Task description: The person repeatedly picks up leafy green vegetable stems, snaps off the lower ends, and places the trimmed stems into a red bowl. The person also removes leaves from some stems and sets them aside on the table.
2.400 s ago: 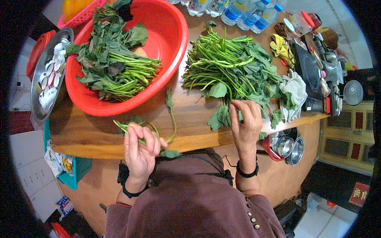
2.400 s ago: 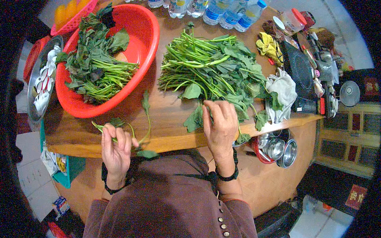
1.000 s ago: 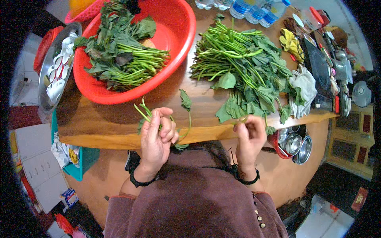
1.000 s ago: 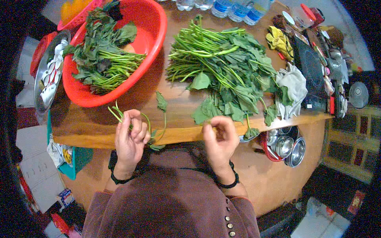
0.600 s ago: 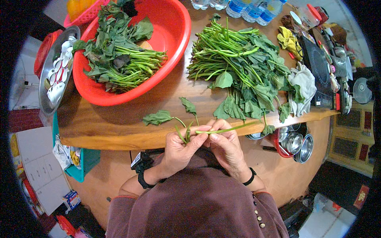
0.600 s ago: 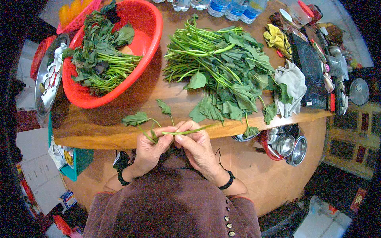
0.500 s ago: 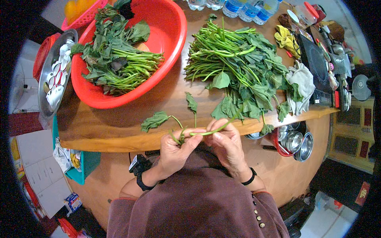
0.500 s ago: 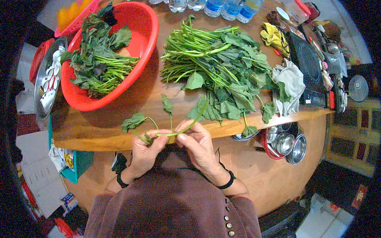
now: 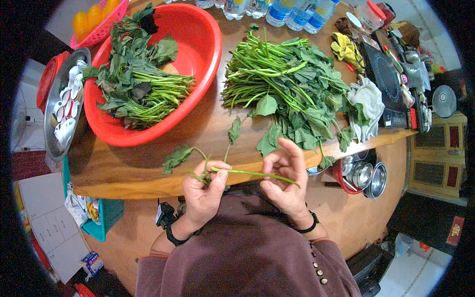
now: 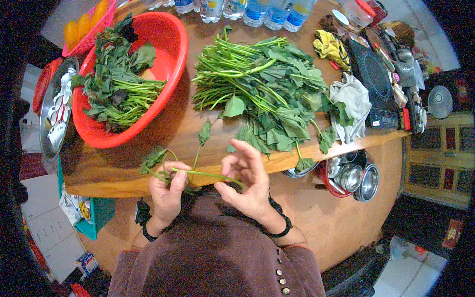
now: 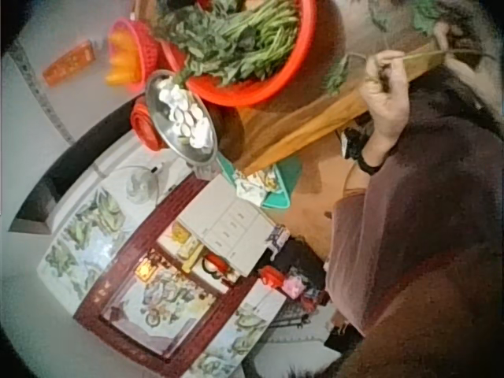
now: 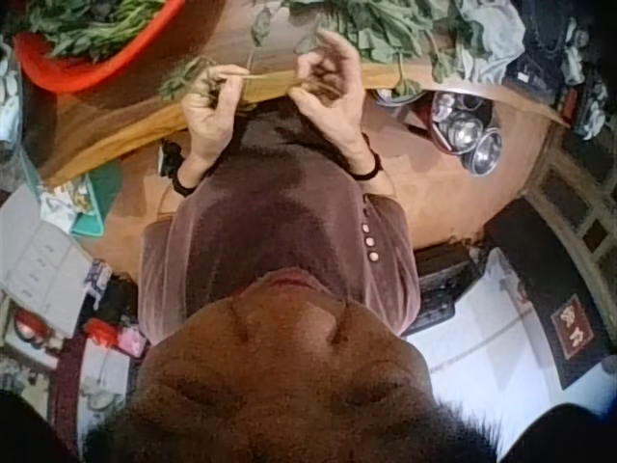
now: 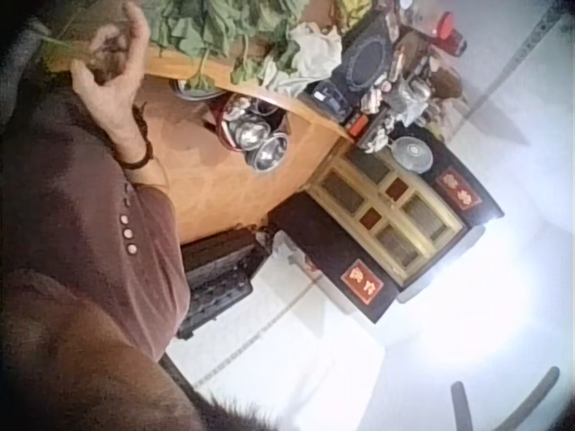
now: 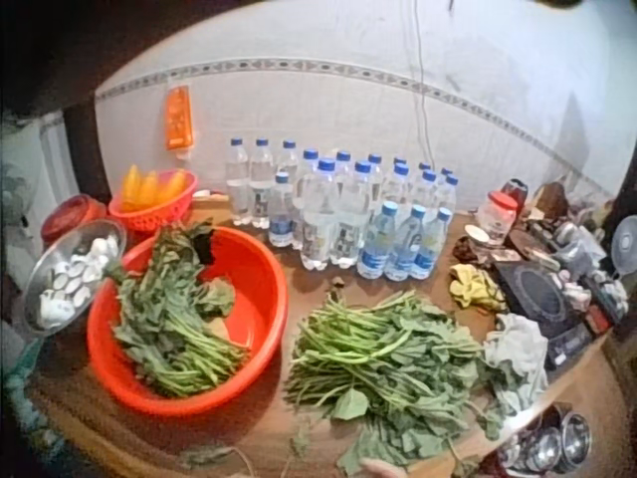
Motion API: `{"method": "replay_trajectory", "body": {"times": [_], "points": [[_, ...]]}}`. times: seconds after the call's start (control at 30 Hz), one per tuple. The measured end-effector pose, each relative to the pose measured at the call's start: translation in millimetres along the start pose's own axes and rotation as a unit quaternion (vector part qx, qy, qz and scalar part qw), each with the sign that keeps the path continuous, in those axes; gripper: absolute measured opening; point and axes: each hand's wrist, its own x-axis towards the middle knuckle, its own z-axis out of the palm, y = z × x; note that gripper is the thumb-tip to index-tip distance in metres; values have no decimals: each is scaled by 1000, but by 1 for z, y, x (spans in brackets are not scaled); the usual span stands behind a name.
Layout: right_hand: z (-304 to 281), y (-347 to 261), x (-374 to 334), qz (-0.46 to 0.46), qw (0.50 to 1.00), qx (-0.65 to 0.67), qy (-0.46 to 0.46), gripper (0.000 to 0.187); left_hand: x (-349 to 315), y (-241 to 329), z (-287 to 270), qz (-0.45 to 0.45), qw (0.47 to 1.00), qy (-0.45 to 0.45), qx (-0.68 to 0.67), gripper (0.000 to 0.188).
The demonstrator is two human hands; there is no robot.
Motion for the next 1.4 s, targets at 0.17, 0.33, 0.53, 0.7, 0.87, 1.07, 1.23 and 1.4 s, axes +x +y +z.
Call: {"method": "replay_trajectory", "body": {"times": [0.17,0.33,0.53,0.7,0.87,1.07,1.23,1.4], "points": [[-7,-16,12,-182,909,-375,-31,30,1,2,-4,20,998,-4,67,8],[4,-6,13,-200,874,-435,-88,22,3,3,-5,-50,992,-1,-114,11],[22,14,9,-177,914,-358,-69,17,-1,-2,5,-79,969,-77,-221,28],[22,12,14,-215,886,-400,-98,23,1,-14,5,-7,976,-61,-208,39],[4,-12,21,-198,820,-499,-200,29,10,-17,0,104,973,-10,-208,44],[-46,-57,70,-272,734,-623,-5,27,14,-6,-19,-23,943,-53,-327,45],[-58,-59,112,-316,665,-676,34,30,13,-3,-17,-56,951,-27,-303,43],[-62,-37,146,-325,628,-707,4,32,12,1,-26,-123,956,-9,-268,33]]}}
